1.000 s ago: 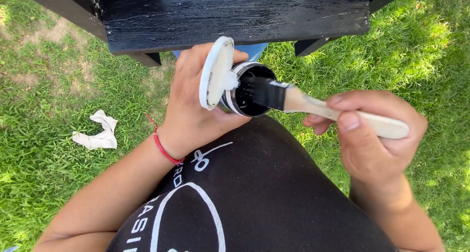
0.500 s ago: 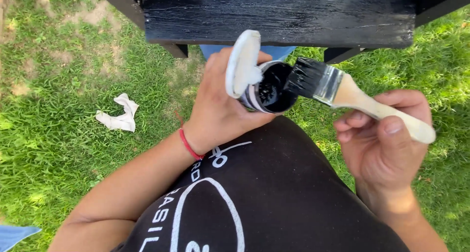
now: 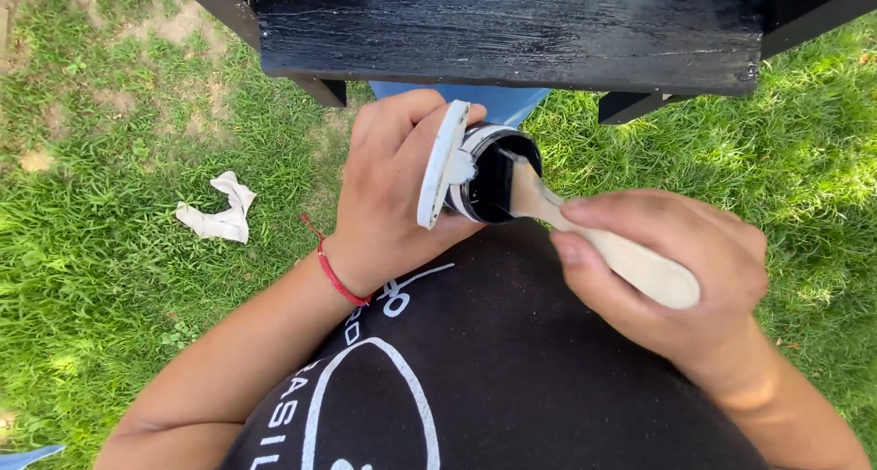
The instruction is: Painting a wooden chair with black paint using a brush outdoors.
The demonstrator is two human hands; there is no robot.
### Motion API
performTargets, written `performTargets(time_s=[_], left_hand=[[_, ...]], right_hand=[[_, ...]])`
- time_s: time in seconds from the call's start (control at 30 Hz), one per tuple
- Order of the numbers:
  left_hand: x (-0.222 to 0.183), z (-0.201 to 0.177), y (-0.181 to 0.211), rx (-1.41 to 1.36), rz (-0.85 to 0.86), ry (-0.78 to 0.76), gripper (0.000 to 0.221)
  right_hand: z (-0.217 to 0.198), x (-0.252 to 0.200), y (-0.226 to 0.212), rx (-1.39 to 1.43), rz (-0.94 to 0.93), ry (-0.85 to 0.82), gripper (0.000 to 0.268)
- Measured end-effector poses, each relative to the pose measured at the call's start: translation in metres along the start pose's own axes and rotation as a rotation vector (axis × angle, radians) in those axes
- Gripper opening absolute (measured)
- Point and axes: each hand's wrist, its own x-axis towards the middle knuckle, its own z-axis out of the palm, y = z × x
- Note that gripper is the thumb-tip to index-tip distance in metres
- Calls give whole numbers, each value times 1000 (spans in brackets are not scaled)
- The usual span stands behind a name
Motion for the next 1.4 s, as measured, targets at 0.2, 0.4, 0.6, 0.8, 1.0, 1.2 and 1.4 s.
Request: performTargets(time_s=[0.2, 0.4, 0.6, 0.8, 1.0, 1.2, 1.4], left_hand=[[-5, -1, -3, 7, 26, 12, 48], [-7, -2, -5, -12, -25, 13, 53], [1, 0, 5, -27, -98, 9, 54], [1, 9, 13, -146, -223, -7, 56], [-44, 22, 6, -236, -395, 109, 68], [-97, 15, 9, -20, -608, 231, 63], [-149, -5, -20, 81, -531, 288, 79]], right_hand=[[14, 6, -9, 331, 295, 68, 25], [26, -7, 9, 839, 425, 256, 26], [21, -19, 30, 945, 459, 372, 25], [1, -36, 60, 1303, 488, 379, 17], [0, -65, 110, 1634, 494, 83, 24], [47, -83, 143, 1695, 660, -92, 16], [166, -101, 169, 1670, 906, 160, 17]])
